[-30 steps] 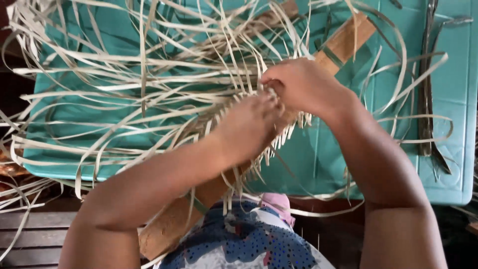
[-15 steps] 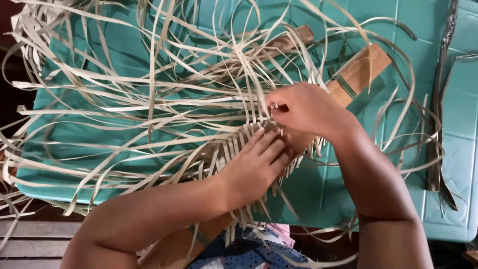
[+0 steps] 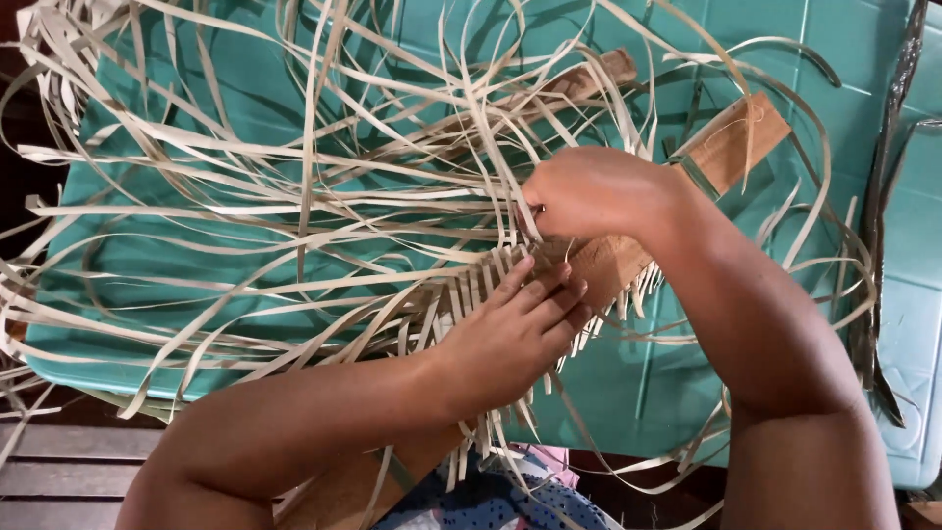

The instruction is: The person weaves thin, light-colored fiber strips by hand over and under a wooden frame. The hands repeatedly pull and interlace the fibers to form a mat-like structure.

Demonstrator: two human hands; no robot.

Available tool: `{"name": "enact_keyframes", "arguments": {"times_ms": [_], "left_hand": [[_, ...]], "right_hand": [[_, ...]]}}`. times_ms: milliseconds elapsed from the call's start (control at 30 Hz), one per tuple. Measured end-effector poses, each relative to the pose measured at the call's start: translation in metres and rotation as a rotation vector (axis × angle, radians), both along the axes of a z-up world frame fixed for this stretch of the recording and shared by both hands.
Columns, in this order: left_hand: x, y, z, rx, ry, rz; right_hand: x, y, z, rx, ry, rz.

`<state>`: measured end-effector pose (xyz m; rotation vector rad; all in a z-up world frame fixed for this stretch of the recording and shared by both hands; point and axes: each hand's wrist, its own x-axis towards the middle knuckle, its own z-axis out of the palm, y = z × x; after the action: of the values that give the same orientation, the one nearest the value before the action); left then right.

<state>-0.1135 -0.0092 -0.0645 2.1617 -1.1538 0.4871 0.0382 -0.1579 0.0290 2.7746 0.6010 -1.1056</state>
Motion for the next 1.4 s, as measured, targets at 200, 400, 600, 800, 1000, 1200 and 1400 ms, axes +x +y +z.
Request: {"name": "enact_keyframes", "arguments": {"times_ms": [200,400,600,800,1000,1200,1400], "left_hand": [[0.000,0.001,0.003,0.024,-0.008,-0.003],[0.002,0.003,0.006,0.011,0.022,-0.028],[0.002,0.003,0.003,-0.002,0.027,-0.036],[-0.001,0.001,-0.001,0.021,0.030,-0.023],[-0.001,0.002,-0.002,0.063,0.080,-0.039],[-0.001,0.003,-0.001,0.093,0.101,-0.054],[-0.001,0.003,0.000,0.081,0.080,-0.054]], "right_hand": [[0.012,-0.001,-0.007,0.006,0.078,0.077],[0.012,0.011,0.024,-0.002,0.218,-0.006],[0.020,0.022,0.028,0.032,0.283,0.025],[0.014,0.041,0.024,-0.029,0.179,0.013],[0.000,0.043,0.003,-0.058,-0.056,0.120],[-0.007,0.038,-0.007,-0.057,-0.115,0.126],[-0.010,0.040,0.002,-0.046,-0.123,0.097]]}}
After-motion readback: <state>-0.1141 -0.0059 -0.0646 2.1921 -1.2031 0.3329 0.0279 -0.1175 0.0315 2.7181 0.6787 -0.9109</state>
